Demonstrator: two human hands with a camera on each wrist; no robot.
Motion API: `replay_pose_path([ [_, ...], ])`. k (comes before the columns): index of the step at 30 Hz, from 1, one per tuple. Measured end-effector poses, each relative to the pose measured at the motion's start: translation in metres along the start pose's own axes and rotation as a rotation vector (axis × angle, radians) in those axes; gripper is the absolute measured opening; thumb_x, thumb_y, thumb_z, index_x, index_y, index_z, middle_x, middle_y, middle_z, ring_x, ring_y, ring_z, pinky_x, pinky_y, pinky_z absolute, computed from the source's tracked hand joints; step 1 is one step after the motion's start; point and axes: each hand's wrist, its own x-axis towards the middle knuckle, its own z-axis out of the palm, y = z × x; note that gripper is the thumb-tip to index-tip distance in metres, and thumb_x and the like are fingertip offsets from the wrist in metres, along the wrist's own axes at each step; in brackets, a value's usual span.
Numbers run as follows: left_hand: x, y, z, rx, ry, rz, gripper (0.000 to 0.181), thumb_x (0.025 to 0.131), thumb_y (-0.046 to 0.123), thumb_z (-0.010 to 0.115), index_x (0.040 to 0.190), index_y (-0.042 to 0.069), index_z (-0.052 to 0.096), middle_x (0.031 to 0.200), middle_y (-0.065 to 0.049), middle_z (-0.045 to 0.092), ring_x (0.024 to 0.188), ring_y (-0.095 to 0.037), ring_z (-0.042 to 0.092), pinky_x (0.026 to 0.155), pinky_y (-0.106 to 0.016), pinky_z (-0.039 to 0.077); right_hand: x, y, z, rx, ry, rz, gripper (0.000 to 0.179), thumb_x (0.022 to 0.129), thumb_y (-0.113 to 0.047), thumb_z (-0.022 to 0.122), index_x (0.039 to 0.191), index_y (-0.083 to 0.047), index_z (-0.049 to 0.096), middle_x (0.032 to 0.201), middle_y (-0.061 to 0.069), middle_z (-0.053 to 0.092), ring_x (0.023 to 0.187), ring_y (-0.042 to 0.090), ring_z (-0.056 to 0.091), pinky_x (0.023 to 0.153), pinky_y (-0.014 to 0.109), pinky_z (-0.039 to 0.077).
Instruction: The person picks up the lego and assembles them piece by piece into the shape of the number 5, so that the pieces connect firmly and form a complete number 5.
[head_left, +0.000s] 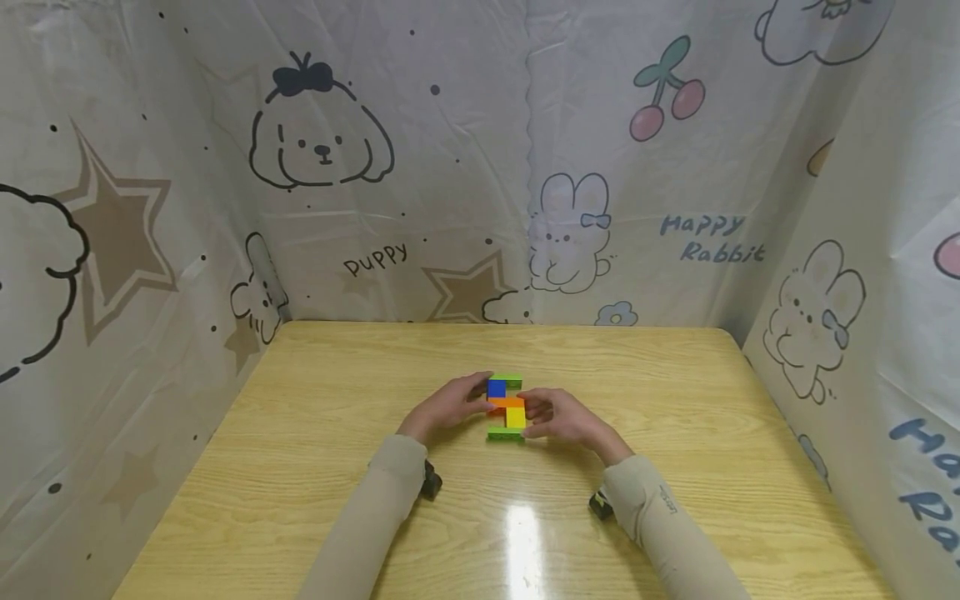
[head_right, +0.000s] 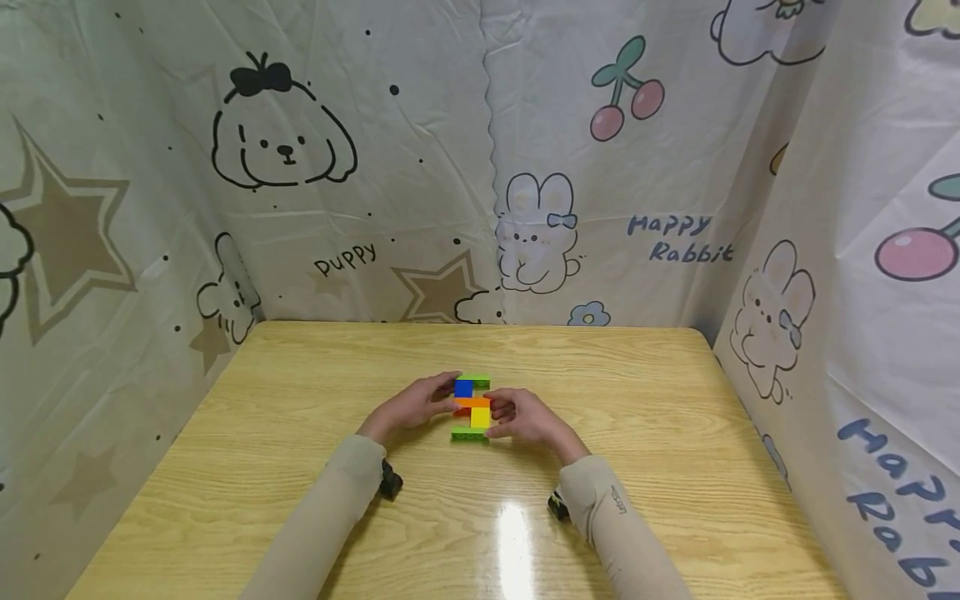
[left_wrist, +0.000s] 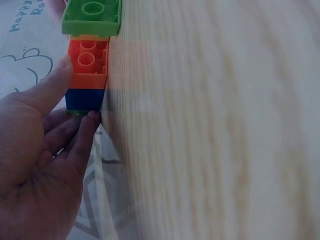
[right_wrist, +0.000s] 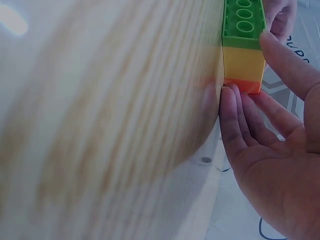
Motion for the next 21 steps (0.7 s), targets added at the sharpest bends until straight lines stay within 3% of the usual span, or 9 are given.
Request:
replay_pose_path([
  [10,0.0014,-0.0018,0.0012,0.007,-0.002,-0.021,0.071,0.104,0.035,0.063,0.163,0.009,0.032,0.161,-0.012,0.046,0.147,-0.027,0.047,0.125,-0.046,0.034,-0.0010,-0.0002,0.0003,0.009,-0.004,0.003,0.069,0.088,-0.013,0.083,0.149,-0.003,0.053,0.133,0.014,0.066,0.118,0.027,0.064,0.104,0.043,0.055],
  [21,0.0008,-0.0050,0.0033,0.001,0.002,-0.025,0.074,0.105,0.039,0.061,0.164,0.012,0.028,0.167,-0.009,0.036,0.152,-0.027,0.041,0.126,-0.046,0.031,-0.0022,-0.0003,0.0004,-0.006,-0.001,-0.008,0.069,0.089,-0.014,0.082,0.150,-0.002,0.051,0.133,0.014,0.066,0.118,0.028,0.064,0.104,0.044,0.055],
])
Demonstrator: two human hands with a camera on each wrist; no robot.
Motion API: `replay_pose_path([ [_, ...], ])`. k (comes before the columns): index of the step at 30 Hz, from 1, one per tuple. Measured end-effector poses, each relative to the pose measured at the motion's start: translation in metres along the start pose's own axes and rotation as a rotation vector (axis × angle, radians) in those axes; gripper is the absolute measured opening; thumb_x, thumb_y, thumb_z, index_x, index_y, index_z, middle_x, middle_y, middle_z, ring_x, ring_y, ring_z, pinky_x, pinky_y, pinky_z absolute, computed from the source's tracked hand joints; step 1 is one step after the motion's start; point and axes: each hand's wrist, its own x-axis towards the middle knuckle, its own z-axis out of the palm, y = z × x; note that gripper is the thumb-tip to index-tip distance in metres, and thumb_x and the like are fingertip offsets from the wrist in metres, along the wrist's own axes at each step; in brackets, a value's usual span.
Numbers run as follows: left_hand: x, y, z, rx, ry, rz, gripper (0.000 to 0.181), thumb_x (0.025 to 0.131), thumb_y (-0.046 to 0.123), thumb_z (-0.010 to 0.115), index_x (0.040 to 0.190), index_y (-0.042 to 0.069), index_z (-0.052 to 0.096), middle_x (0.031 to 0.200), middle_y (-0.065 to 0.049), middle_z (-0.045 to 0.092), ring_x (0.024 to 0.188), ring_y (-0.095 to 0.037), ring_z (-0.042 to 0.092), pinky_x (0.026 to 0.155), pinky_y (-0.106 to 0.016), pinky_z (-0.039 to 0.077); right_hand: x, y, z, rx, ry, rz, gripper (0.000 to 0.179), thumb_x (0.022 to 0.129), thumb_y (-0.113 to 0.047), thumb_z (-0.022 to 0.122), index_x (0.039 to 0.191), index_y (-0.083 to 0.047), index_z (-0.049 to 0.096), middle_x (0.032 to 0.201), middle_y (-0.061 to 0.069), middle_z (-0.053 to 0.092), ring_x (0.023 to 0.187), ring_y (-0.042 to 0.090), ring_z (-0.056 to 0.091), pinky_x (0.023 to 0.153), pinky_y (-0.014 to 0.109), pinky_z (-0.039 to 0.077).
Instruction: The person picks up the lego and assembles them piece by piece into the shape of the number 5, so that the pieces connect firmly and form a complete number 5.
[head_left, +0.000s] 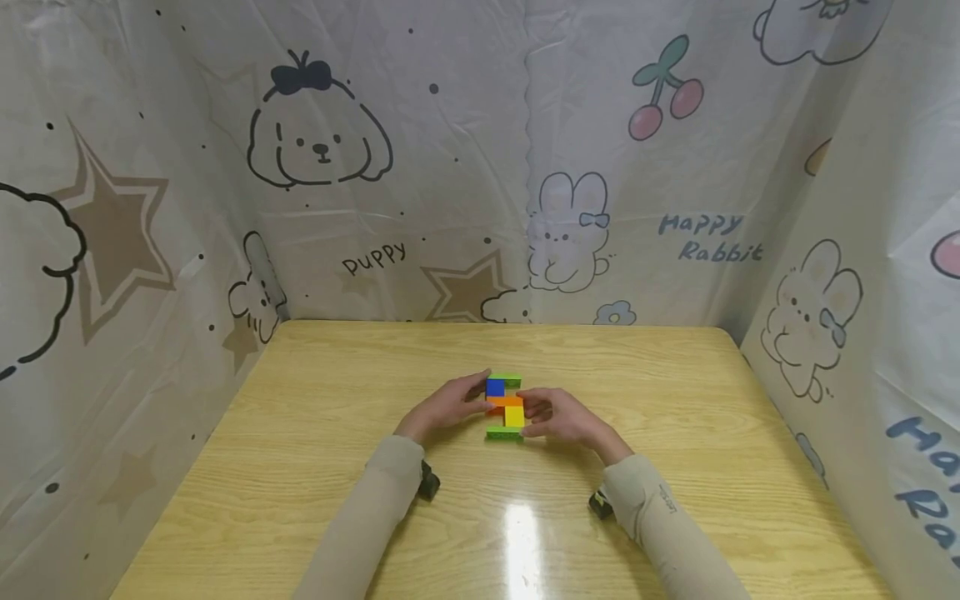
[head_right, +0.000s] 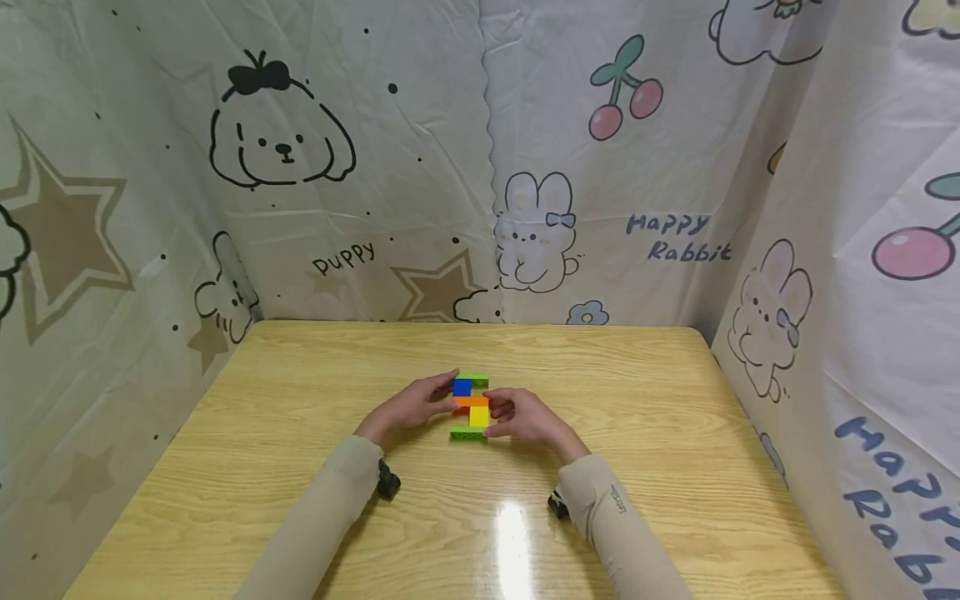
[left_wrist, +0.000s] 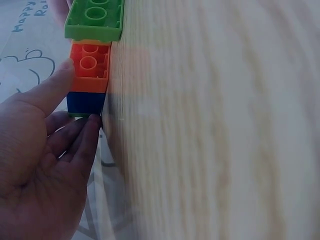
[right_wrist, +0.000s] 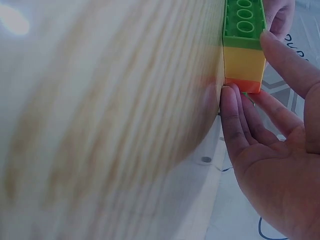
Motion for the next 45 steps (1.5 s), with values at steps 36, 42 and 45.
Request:
replay_pose_path([
  [36,-0.050,-0.014,-0.043,0.193,0.110,0.031,0.072,0.104,0.042,0.062,0.165,0.026,0.027,0.166,-0.010,0.038,0.153,-0.037,0.034,0.124,-0.059,0.029,-0.033,0.009,-0.031,-0.126,0.094,-0.069,0.062,0.100,-0.025,0.071,0.154,-0.004,0.047,0.148,0.021,0.056,0.130,0.040,0.059,0.110,0.055,0.049],
  [42,-0.081,-0.022,-0.081,0.410,0.182,0.055,0.070,0.104,0.041,0.061,0.164,0.019,0.032,0.166,-0.010,0.038,0.150,-0.042,0.038,0.121,-0.064,0.030,-0.052,0.010,-0.064,-0.298,0.129,-0.097,0.067,0.100,-0.029,0.070,0.157,-0.007,0.042,0.151,0.022,0.052,0.135,0.042,0.053,0.114,0.060,0.043],
  [45,-0.094,-0.028,-0.104,0.556,0.227,0.061,0.072,0.103,0.043,0.062,0.163,0.017,0.033,0.167,-0.011,0.037,0.148,-0.043,0.040,0.121,-0.066,0.029,-0.063,0.007,-0.083,-0.396,0.177,-0.090,0.069,0.100,-0.031,0.071,0.158,-0.008,0.041,0.154,0.022,0.049,0.139,0.045,0.047,0.114,0.064,0.040],
])
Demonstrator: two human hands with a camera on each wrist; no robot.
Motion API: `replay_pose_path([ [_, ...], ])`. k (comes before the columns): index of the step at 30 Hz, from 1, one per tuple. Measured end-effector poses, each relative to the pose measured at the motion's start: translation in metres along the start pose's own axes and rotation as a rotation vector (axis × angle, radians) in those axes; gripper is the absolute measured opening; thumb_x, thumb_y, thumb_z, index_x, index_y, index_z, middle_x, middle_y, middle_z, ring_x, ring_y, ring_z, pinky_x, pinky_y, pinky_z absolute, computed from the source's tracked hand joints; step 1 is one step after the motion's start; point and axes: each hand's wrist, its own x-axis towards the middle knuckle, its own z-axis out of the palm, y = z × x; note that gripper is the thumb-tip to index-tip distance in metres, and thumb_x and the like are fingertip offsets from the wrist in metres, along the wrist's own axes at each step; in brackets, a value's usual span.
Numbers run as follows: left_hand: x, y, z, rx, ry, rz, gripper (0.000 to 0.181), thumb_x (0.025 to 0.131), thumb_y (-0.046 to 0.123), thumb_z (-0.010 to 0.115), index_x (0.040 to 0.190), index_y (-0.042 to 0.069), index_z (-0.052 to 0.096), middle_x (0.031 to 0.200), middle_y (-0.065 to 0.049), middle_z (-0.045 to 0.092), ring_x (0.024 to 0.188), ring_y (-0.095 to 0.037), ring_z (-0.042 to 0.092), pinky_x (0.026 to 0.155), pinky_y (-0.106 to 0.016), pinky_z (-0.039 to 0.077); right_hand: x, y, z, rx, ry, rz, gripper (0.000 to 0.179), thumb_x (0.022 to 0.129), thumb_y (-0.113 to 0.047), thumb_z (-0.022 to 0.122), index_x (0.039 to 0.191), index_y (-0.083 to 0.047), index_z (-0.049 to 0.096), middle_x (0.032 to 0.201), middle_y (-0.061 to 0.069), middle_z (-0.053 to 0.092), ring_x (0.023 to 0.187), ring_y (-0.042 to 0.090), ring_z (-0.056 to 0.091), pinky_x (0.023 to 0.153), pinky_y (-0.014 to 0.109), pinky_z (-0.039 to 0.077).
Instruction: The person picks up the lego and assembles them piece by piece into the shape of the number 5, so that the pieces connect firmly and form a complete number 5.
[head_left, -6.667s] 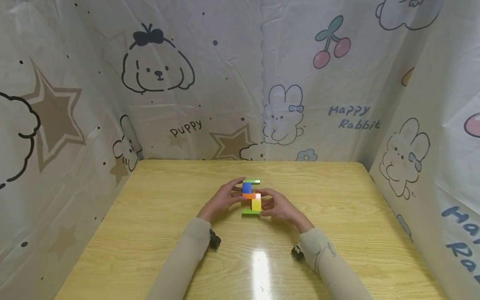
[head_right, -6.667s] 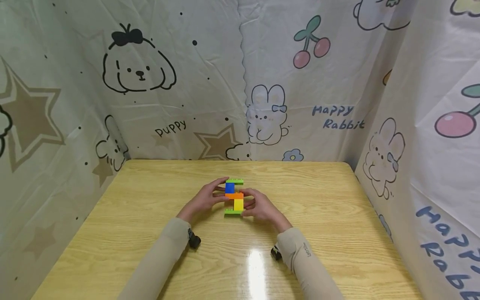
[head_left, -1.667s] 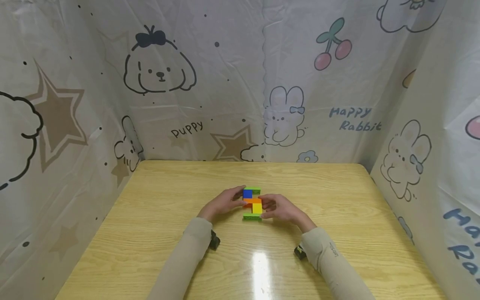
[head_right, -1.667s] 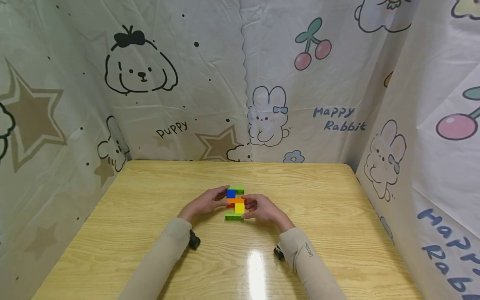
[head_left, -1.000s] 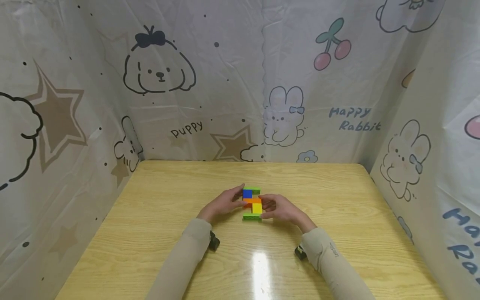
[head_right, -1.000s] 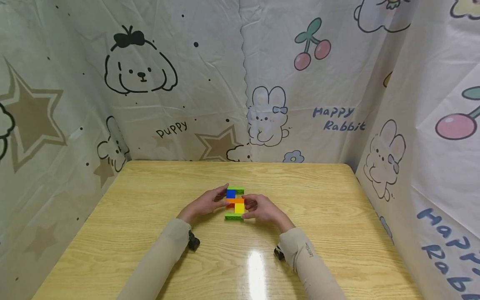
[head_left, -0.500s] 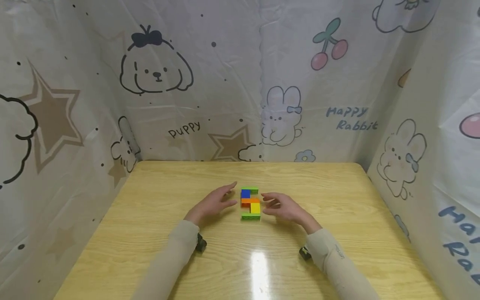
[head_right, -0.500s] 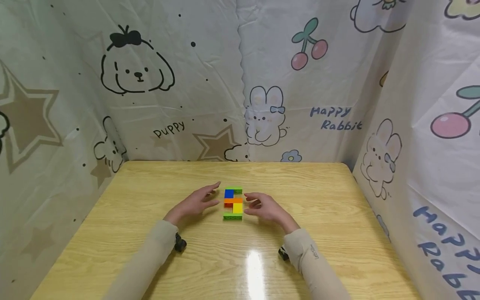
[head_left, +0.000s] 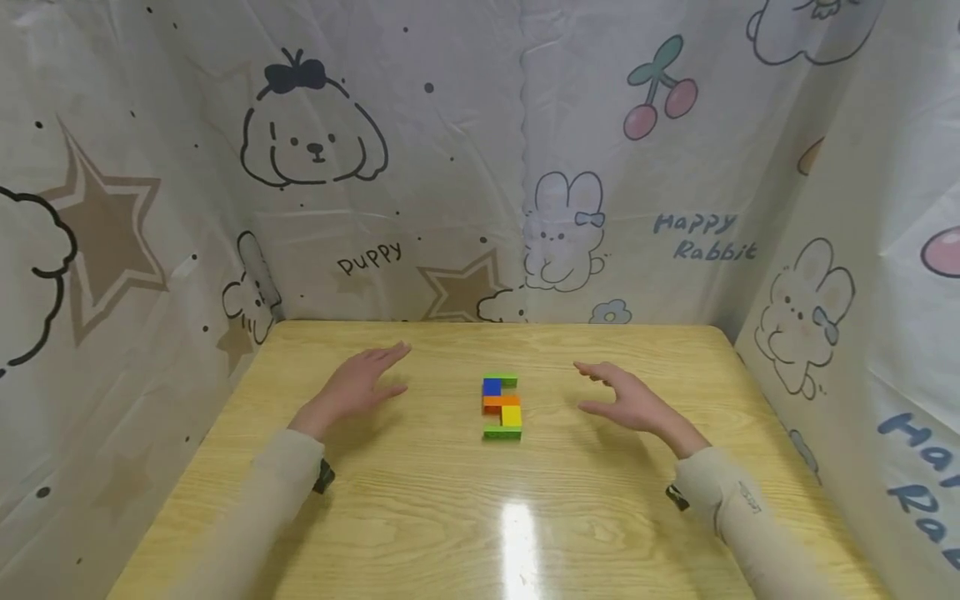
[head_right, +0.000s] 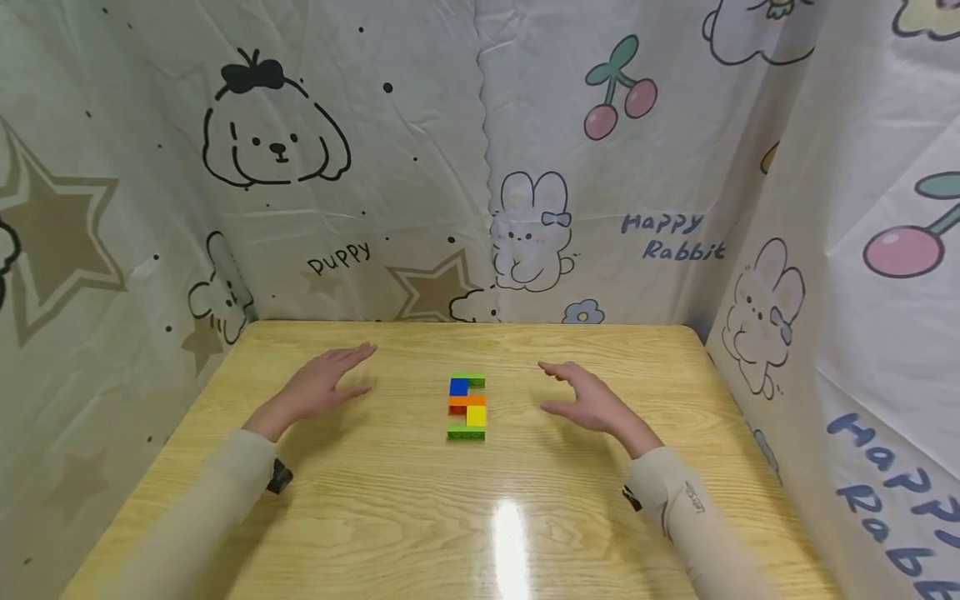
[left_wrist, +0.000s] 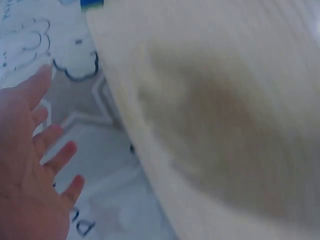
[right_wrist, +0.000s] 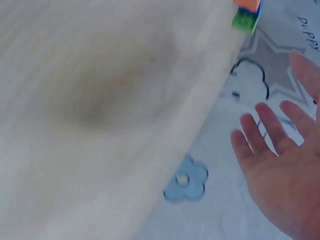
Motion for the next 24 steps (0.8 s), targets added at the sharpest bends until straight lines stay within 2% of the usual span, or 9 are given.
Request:
replay_pose_path([
  [3,-0.009,-0.015,-0.019,0.126,0.037,0.001,0.074,0.102,0.046,0.062,0.163,0.017,0.033,0.168,-0.010,0.034,0.149,-0.041,0.038,0.123,-0.064,0.026,-0.007,0.002,-0.022,-0.083,0.035,0.024,0.073,0.099,-0.033,0.072,0.159,-0.009,0.039,0.158,0.023,0.043,0.145,0.048,0.039,0.116,0.069,0.034],
  [6,-0.019,-0.026,-0.038,0.211,0.063,-0.007,0.075,0.102,0.050,0.061,0.164,0.019,0.032,0.170,-0.010,0.030,0.153,-0.038,0.034,0.126,-0.062,0.019,-0.014,0.003,-0.043,-0.158,0.064,0.044,0.076,0.099,-0.038,0.072,0.160,-0.009,0.037,0.161,0.025,0.038,0.148,0.050,0.033,0.116,0.072,0.030],
  [11,-0.029,-0.030,-0.067,0.298,0.120,-0.017,0.077,0.100,0.051,0.062,0.164,0.022,0.032,0.170,-0.009,0.029,0.155,-0.036,0.029,0.128,-0.061,0.011,-0.023,0.002,-0.074,-0.285,0.121,0.049,0.078,0.099,-0.043,0.069,0.161,-0.009,0.036,0.162,0.026,0.036,0.146,0.051,0.034,0.114,0.073,0.031],
  [16,-0.037,-0.029,-0.092,0.416,0.167,-0.017,0.078,0.099,0.056,0.060,0.165,0.027,0.029,0.172,-0.004,0.027,0.158,-0.034,0.025,0.130,-0.057,0.006,-0.029,0.000,-0.095,-0.422,0.239,-0.037,0.077,0.095,-0.038,0.075,0.158,-0.010,0.041,0.158,0.023,0.042,0.142,0.049,0.041,0.113,0.071,0.034],
  [19,-0.042,-0.029,-0.104,0.484,0.194,-0.012,0.080,0.099,0.059,0.058,0.166,0.030,0.024,0.172,-0.003,0.025,0.159,-0.031,0.021,0.131,-0.055,0.002,-0.030,0.000,-0.105,-0.518,0.312,-0.096,0.080,0.091,-0.037,0.078,0.158,-0.013,0.042,0.157,0.021,0.044,0.145,0.046,0.037,0.121,0.068,0.024],
  [21,-0.045,-0.030,-0.110,0.513,0.207,-0.014,0.083,0.098,0.061,0.057,0.167,0.033,0.020,0.173,-0.002,0.024,0.161,-0.028,0.017,0.131,-0.053,-0.003,-0.031,0.000,-0.109,-0.583,0.343,-0.122,0.084,0.089,-0.040,0.079,0.159,-0.015,0.041,0.160,0.019,0.042,0.151,0.043,0.031,0.127,0.064,0.012],
  [24,-0.051,-0.033,-0.113,0.547,0.218,-0.030,0.086,0.097,0.064,0.056,0.167,0.036,0.013,0.173,0.000,0.022,0.162,-0.025,0.009,0.130,-0.052,-0.009,-0.033,0.001,-0.114,-0.646,0.367,-0.133,0.088,0.088,-0.046,0.077,0.162,-0.020,0.036,0.167,0.015,0.034,0.159,0.036,0.018,0.130,0.058,-0.005],
])
